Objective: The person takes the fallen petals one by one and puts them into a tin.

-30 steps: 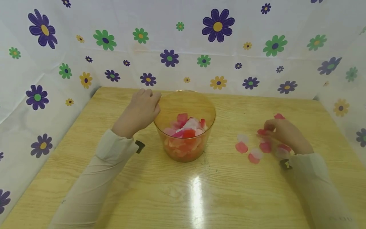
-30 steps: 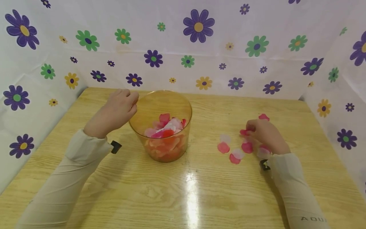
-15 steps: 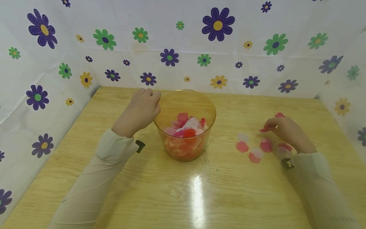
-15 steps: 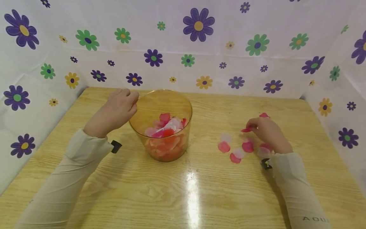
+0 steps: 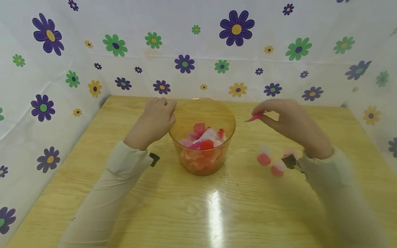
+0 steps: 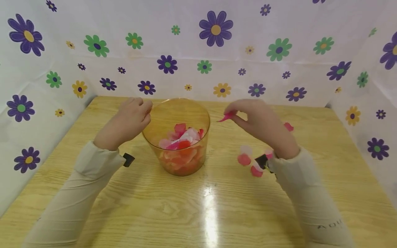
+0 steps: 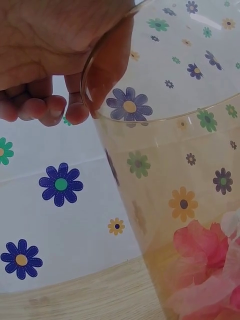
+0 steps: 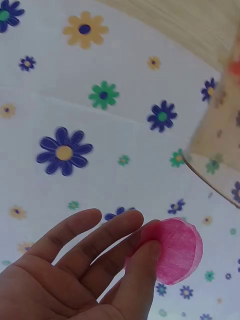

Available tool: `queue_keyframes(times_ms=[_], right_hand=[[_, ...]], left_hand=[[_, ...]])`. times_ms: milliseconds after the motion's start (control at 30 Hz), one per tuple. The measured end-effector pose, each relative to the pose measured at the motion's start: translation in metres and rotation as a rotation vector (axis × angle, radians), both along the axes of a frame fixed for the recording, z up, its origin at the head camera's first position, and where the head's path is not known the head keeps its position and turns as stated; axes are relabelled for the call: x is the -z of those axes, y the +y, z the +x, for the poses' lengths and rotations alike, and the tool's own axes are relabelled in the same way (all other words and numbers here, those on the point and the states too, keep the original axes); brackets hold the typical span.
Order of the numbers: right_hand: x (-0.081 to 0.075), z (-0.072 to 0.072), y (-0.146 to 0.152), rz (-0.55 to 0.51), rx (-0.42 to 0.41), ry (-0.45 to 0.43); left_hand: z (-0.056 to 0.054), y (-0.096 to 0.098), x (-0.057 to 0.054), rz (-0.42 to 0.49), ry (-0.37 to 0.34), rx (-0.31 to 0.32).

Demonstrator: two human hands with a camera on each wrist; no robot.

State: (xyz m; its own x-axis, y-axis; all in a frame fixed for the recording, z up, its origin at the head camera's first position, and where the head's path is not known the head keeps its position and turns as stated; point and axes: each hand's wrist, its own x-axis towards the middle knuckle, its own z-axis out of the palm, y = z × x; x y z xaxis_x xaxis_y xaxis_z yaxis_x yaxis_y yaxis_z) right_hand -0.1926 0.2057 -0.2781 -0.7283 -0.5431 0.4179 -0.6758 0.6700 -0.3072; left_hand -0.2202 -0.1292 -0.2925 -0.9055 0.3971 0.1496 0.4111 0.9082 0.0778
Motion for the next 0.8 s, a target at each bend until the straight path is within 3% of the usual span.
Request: queue_keyframes(times_ms=[167, 300, 400, 600, 800], right_hand=[[-0.018, -0.013, -0.054, 0.056, -0.169, -0.052], [-0.016, -0.022, -0.087, 0.169, -0.208, -0.124], [-0.010, -0.025, -0.097, 0.198, -0.214, -0.160], [-0.012, -0.025, -0.083, 0.154, -0.198, -0.120], [-0.015, -0.023, -0.038, 0.006, -0.151, 0.026]], left_hand=[[0.001, -0.002, 0.000, 0.010, 0.005, -0.009], [0.001, -0.001, 0.001, 0.014, 0.018, -0.002], [0.000, 0.002, 0.003, 0.023, 0.018, 0.009], [0.000, 0.004, 0.003, 0.028, 0.026, 0.008], [0.002, 0.001, 0.000, 0.028, 0.006, -0.006]])
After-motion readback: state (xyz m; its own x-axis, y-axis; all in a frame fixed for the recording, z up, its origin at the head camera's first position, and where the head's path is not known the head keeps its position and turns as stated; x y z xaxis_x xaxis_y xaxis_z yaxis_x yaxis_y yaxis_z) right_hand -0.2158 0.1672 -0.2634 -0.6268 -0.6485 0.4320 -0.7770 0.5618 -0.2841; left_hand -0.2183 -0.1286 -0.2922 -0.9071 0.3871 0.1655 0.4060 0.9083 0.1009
